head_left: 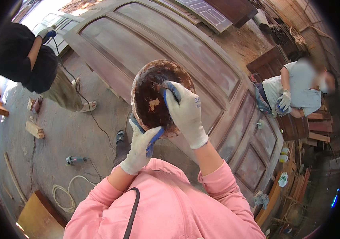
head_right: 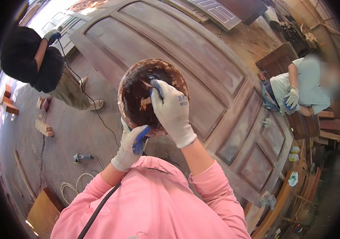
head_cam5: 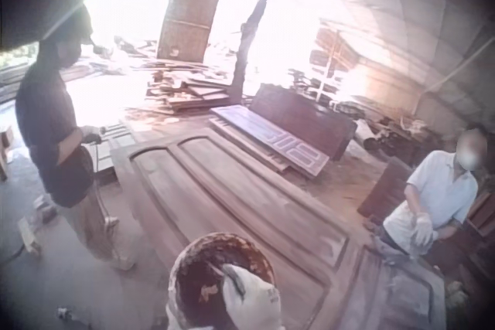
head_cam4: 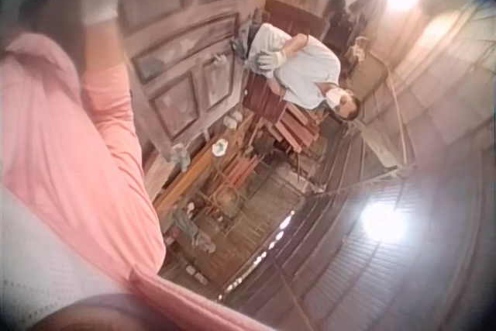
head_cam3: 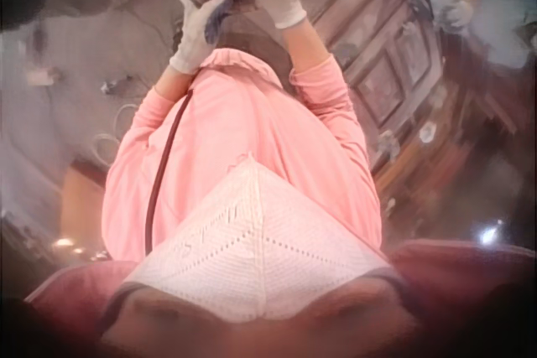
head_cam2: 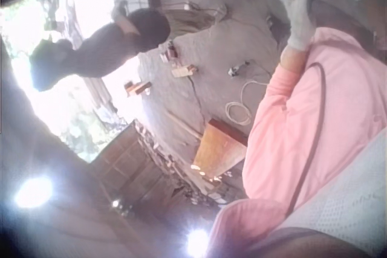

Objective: The person scoops wood filler from a bucket and applies it to a wooden door using a putty knife, smoothing the surface. Another person uses a power sander on the same door in the background.

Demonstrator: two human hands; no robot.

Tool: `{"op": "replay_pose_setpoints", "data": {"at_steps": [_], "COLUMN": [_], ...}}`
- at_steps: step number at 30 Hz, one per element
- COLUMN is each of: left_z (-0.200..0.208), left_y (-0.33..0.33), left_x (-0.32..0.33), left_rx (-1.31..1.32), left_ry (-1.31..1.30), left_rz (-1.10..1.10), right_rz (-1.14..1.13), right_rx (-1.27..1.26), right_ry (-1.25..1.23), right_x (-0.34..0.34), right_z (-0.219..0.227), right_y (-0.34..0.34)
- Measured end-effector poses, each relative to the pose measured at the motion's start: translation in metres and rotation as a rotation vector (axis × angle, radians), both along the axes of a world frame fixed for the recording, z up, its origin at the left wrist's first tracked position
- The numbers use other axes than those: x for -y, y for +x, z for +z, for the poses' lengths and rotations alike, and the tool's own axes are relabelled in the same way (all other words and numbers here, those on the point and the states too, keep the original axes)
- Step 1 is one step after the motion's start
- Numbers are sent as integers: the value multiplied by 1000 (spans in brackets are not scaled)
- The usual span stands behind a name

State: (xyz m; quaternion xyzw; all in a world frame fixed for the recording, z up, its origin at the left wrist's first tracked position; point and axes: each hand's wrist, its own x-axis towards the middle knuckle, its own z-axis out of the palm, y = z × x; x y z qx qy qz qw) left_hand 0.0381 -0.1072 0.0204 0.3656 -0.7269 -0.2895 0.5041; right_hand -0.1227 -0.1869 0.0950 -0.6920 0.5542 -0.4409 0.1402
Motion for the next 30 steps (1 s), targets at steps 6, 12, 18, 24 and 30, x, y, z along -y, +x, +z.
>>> {"op": "replay_pose_setpoints", "data": {"at_steps": [6,12,18,24,30], "left_z": [3,-10,-8,-20,29], "left_y": [50,100,117,128,103], "left_x": [45,84,100,120,126], "left_rx": [-159,-66,-344,-251,-1001], "left_ry": [199,188,350,576,1491], "left_rz": [-178,-274,-352,-424,-413], "right_rz": [-57,-47,-101,-286,-193], "right_rx": [21,-178,-214,-463,-702], "right_ry": [-11,181,207,-80,28], "right_x": [61,91,98,98,120], "right_z": [-10,9,38,47,41], "right_y": [55,81,94,101,73]}}
